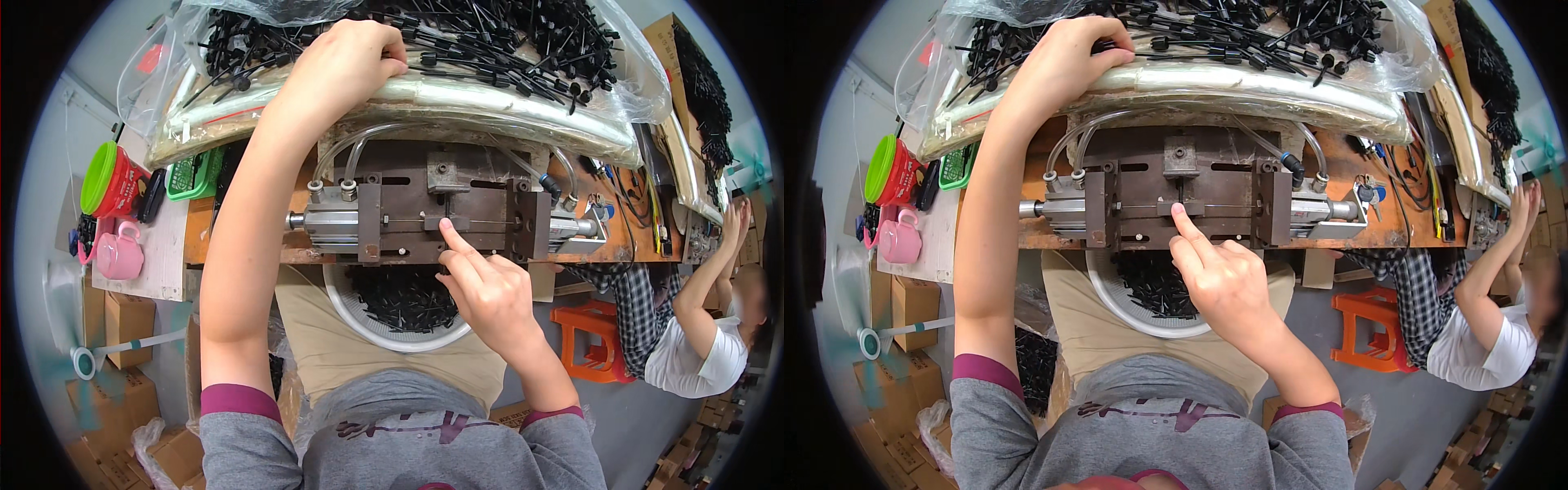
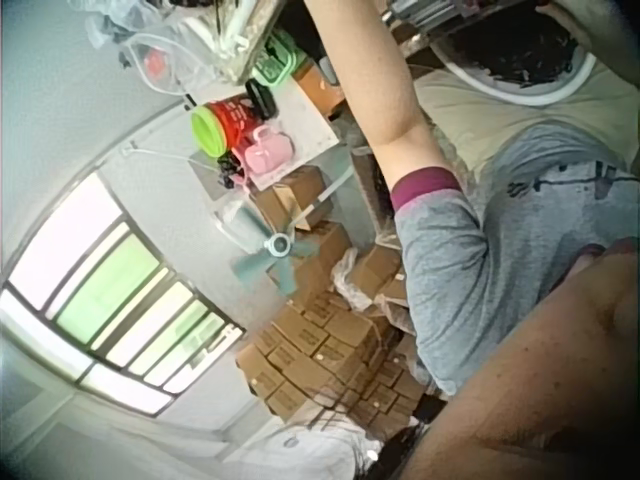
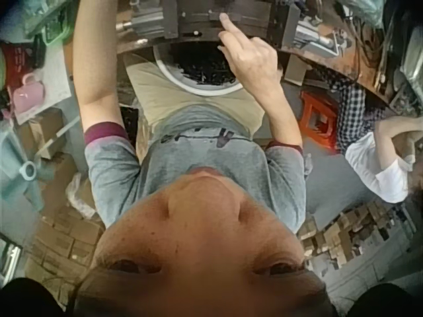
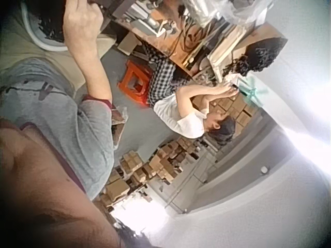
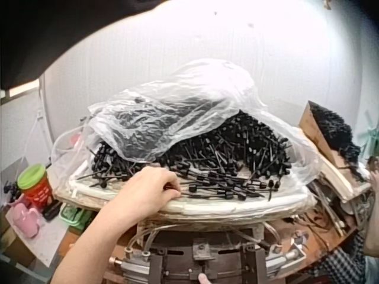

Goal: Manually assemble small electronic or plastic components using a workbench fixture.

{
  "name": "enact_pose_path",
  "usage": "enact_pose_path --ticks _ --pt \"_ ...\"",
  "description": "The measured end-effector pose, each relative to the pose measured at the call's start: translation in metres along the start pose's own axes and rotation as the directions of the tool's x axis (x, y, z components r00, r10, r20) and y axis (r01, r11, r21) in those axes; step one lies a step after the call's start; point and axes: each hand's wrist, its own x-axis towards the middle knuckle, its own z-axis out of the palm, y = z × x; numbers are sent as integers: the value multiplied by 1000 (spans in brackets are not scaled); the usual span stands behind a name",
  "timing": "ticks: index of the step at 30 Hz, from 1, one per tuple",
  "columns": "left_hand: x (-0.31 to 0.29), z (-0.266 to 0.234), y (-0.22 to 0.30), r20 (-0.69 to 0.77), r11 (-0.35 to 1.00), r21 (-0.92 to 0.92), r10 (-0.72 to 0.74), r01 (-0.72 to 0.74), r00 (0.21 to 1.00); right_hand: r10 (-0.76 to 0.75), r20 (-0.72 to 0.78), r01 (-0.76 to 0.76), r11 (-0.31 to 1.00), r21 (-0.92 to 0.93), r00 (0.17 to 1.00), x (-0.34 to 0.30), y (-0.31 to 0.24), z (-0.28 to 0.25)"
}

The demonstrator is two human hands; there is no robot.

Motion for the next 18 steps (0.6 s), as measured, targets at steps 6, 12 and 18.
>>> enact_pose_path --ticks 6,12,18 --pt "-19 -24 6 -212 999 -43 -27 18 977 11 -29 -10 999 31 1000 2 -1 -1" --pt "-57 -32 46 -153 921 -385 -129 61 980 85 -240 -17 962 273 967 11 -6 -11" --pt "-124 -2 114 172 661 -725 -102 196 980 31 -497 116 958 262 867 25 -23 -28"
